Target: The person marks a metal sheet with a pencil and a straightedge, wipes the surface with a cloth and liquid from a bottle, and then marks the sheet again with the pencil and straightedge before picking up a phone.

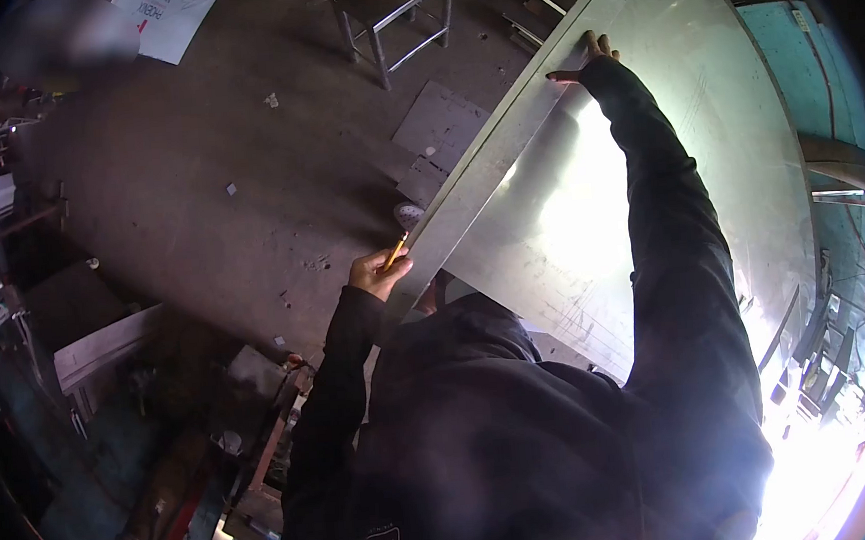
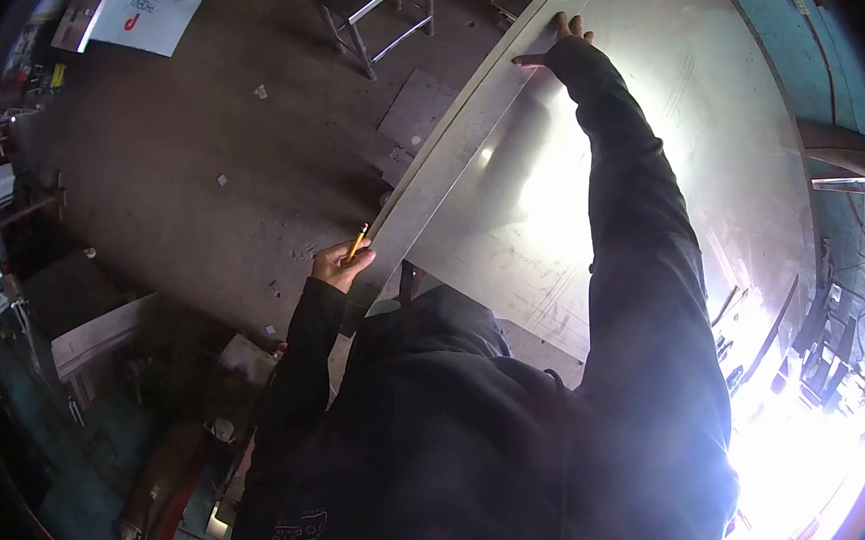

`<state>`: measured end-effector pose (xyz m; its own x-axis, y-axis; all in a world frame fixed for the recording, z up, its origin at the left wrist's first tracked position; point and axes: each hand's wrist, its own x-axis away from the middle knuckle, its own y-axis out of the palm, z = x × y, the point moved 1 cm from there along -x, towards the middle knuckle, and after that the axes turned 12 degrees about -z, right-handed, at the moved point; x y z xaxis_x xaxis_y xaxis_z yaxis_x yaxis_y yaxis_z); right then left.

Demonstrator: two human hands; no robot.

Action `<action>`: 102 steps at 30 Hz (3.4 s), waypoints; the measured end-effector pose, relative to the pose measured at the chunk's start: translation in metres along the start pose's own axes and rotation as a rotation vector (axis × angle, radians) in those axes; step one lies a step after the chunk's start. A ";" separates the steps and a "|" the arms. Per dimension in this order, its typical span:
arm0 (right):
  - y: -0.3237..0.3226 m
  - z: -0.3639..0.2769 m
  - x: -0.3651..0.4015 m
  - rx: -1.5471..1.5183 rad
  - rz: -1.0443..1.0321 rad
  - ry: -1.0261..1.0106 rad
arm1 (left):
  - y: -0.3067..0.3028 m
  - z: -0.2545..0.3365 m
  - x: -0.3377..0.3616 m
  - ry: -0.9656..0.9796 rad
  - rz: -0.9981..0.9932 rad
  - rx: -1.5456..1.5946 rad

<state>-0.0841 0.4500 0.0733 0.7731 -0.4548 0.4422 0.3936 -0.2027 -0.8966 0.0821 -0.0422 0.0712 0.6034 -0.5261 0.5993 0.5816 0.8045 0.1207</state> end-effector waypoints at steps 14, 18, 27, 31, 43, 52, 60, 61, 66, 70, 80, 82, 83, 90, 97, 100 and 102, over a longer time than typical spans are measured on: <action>-0.001 -0.002 0.004 -0.056 -0.096 0.016 | -0.002 0.001 0.007 0.040 0.001 -0.125; -0.001 -0.002 0.014 -0.125 -0.099 -0.028 | -0.005 0.005 0.003 0.079 -0.039 -0.184; -0.033 -0.018 0.060 -0.280 -0.087 -0.044 | -0.011 -0.031 -0.007 0.018 -0.022 0.069; -0.035 -0.021 0.057 -0.277 -0.115 -0.016 | -0.014 -0.032 -0.007 0.014 -0.030 -0.055; -0.032 -0.021 0.052 -0.249 -0.149 0.000 | -0.014 -0.032 -0.007 0.046 -0.025 -0.101; -0.032 -0.021 0.052 -0.238 -0.114 -0.017 | -0.011 -0.025 -0.005 0.056 -0.028 -0.094; -0.035 -0.022 0.059 -0.263 -0.106 -0.027 | -0.014 -0.024 -0.005 0.101 -0.058 -0.182; -0.035 -0.022 0.058 -0.263 -0.108 -0.029 | -0.014 -0.024 -0.005 0.099 -0.056 -0.181; -0.033 -0.022 0.054 -0.243 -0.116 -0.017 | -0.016 -0.045 -0.011 0.086 -0.038 -0.063; -0.037 -0.023 0.057 -0.220 -0.126 -0.031 | -0.014 -0.023 -0.005 0.050 -0.063 -0.090; -0.031 -0.024 0.045 -0.152 -0.177 -0.008 | -0.011 -0.018 -0.005 0.081 -0.034 -0.265; -0.025 -0.026 0.042 -0.101 -0.182 -0.022 | -0.011 -0.011 -0.002 -0.004 -0.077 -0.183; -0.025 -0.026 0.042 -0.081 -0.187 -0.025 | -0.011 -0.009 -0.002 0.021 -0.069 -0.213; -0.032 -0.034 0.033 -0.018 -0.221 -0.028 | -0.006 -0.011 -0.002 0.021 -0.023 -0.025; -0.032 -0.037 0.028 0.007 -0.229 -0.014 | -0.003 -0.003 0.003 0.055 -0.005 -0.062; -0.036 -0.034 0.029 0.006 -0.230 0.007 | -0.002 -0.003 0.002 0.061 0.002 -0.056; -0.038 -0.036 0.030 0.014 -0.266 0.012 | -0.002 -0.004 0.002 0.037 -0.006 -0.022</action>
<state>-0.0939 0.4125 0.1203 0.6355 -0.3971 0.6622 0.5891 -0.3049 -0.7483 0.0840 -0.0460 0.0684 0.6194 -0.5411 0.5688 0.5969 0.7952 0.1066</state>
